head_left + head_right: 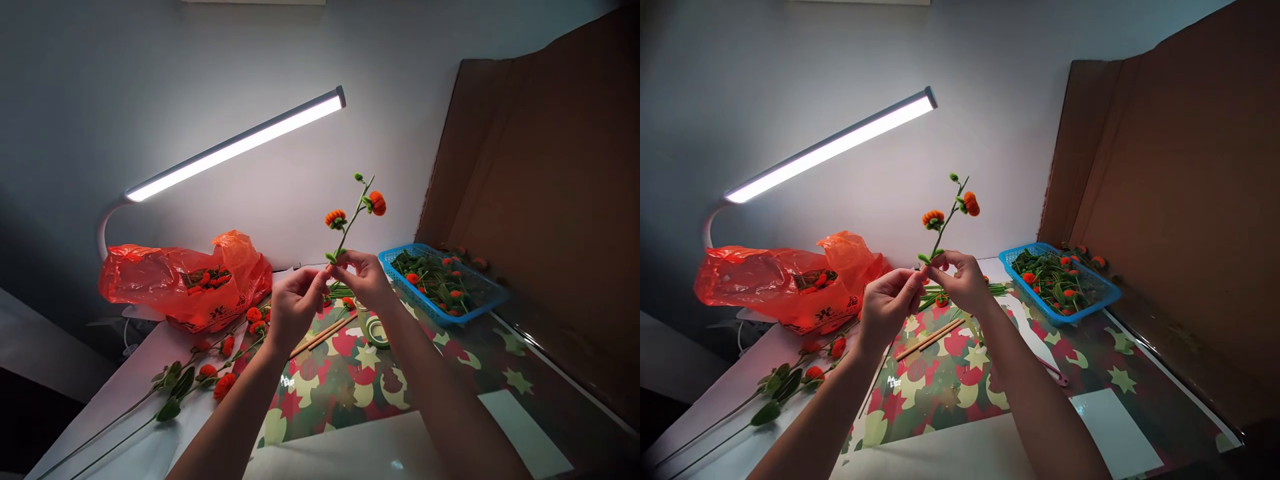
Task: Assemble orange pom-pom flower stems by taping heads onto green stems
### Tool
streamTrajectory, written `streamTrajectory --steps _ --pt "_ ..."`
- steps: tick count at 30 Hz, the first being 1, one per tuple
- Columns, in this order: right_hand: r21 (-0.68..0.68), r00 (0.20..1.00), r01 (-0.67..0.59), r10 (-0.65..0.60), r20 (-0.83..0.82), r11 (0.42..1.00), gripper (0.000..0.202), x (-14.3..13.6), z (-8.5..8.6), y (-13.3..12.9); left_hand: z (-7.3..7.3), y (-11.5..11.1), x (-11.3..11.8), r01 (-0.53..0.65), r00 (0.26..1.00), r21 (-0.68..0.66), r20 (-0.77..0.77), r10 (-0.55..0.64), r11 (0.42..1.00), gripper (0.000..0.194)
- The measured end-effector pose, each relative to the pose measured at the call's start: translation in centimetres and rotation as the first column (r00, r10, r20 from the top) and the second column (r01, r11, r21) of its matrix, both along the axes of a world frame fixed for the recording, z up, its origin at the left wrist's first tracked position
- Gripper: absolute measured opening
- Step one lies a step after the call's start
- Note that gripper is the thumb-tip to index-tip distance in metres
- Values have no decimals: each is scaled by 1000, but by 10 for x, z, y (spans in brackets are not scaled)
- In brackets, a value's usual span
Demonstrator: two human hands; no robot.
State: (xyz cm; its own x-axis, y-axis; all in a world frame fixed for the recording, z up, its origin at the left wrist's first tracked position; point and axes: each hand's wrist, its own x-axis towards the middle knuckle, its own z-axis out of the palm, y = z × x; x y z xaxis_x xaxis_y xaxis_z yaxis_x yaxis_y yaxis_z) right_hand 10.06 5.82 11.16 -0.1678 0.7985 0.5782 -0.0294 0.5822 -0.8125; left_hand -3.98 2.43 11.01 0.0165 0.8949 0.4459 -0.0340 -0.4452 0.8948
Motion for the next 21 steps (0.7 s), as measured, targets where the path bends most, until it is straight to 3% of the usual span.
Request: streamTrajectory --steps 3,6,10,13,15,18,19,21 --pt "3 997 -32 32 -70 999 20 -8 -1 -1 0 -1 0 2 999 -7 45 -2 1000 24" --pt "-45 972 -172 162 -171 984 18 -14 -4 0 1 1 -2 83 984 -75 166 -69 994 25" --pt "-143 885 -421 370 -283 896 17 -13 -9 4 2 4 -5 253 935 -176 296 -194 951 25" --pt "-194 846 -513 454 -280 836 20 -9 -10 5 0 7 -6 425 869 -238 378 -320 873 25" --pt "-214 854 -502 441 -276 838 19 -8 -9 3 -2 11 -7 523 816 -267 431 -385 810 26" --pt "-230 885 -408 322 -335 883 16 -12 -6 -2 -6 17 -7 590 774 -304 477 -417 748 31" --pt "-229 891 -372 277 -359 900 16 -15 -5 -3 -7 18 -6 580 784 -317 467 -408 751 33" --pt "-221 901 -295 194 -388 930 16 -18 -3 -4 -9 20 -5 481 848 -317 403 -343 817 35"
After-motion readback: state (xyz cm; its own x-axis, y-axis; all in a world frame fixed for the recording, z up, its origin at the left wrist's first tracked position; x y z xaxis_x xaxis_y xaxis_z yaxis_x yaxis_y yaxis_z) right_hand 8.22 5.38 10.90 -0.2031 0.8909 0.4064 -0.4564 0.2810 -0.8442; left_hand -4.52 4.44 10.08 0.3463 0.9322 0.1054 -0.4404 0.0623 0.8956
